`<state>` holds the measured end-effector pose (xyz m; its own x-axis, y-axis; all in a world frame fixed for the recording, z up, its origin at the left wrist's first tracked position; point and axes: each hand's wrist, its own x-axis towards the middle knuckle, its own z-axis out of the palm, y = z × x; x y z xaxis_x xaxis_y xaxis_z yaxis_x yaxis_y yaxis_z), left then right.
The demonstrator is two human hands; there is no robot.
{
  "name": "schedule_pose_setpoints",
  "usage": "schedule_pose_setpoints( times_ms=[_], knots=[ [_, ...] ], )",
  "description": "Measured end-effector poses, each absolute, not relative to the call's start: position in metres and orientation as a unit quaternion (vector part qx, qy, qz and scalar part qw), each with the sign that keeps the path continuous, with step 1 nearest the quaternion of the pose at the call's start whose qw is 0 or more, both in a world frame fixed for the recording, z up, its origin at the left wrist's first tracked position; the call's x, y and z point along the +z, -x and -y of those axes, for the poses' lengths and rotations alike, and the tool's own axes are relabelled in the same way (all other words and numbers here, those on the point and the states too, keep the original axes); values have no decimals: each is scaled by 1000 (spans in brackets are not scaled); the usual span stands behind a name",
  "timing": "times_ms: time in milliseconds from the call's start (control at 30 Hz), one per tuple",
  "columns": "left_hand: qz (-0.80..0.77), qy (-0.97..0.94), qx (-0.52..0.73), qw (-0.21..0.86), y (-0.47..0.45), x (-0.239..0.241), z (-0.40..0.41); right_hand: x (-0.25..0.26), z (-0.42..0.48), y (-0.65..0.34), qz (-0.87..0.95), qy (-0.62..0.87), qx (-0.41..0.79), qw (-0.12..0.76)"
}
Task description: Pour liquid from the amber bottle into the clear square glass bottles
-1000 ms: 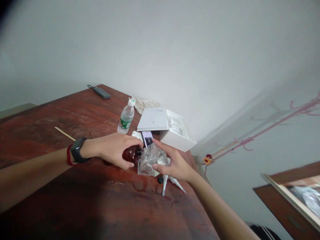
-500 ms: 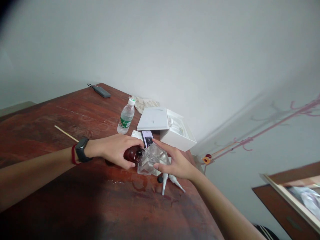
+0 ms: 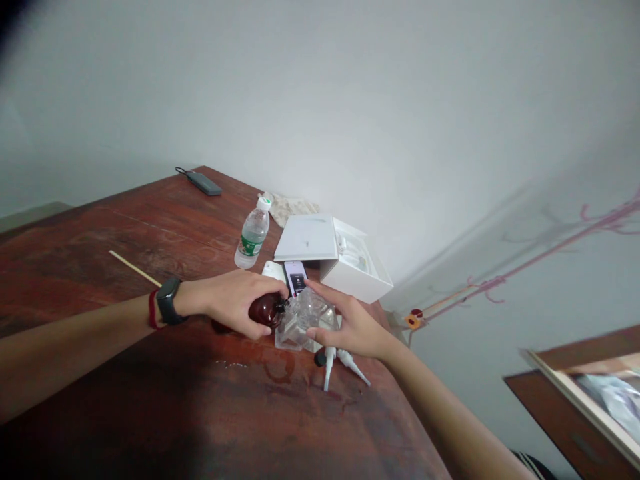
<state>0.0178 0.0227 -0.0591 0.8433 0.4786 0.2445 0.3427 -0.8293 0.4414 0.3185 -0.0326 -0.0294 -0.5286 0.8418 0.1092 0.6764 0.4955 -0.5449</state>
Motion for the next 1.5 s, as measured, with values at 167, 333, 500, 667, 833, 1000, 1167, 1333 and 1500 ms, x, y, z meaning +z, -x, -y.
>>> schedule_pose_setpoints(
  times_ms=[167, 333, 500, 667, 833, 1000, 1167, 1333, 1500],
  knots=[
    [-222, -939, 172, 199, -19, -60, -22, -28, 32, -318, 846, 448, 232, 171],
    [-223, -938, 173, 200, -19, -60, -22, -28, 30, -320, 854, 441, 217, 169],
    [-226, -938, 174, 199, -18, -59, -23, -28, 31, -319, 845, 454, 228, 168],
    [-221, -937, 181, 199, -17, -59, -24, -27, 33, -318, 837, 460, 248, 165],
    [-216, -939, 180, 199, -17, -60, -25, -28, 32, -319, 839, 456, 242, 172],
    [-223, -940, 174, 193, -18, -60, -25, -31, 32, -321, 843, 451, 233, 178],
    [-222, -939, 173, 196, -17, -59, -25, -31, 32, -320, 842, 448, 238, 182],
    [-220, -938, 179, 198, -17, -61, -26, -29, 32, -320, 846, 448, 227, 179],
    [-220, -937, 181, 201, -17, -61, -26, -26, 32, -318, 848, 451, 219, 172]
  ],
)
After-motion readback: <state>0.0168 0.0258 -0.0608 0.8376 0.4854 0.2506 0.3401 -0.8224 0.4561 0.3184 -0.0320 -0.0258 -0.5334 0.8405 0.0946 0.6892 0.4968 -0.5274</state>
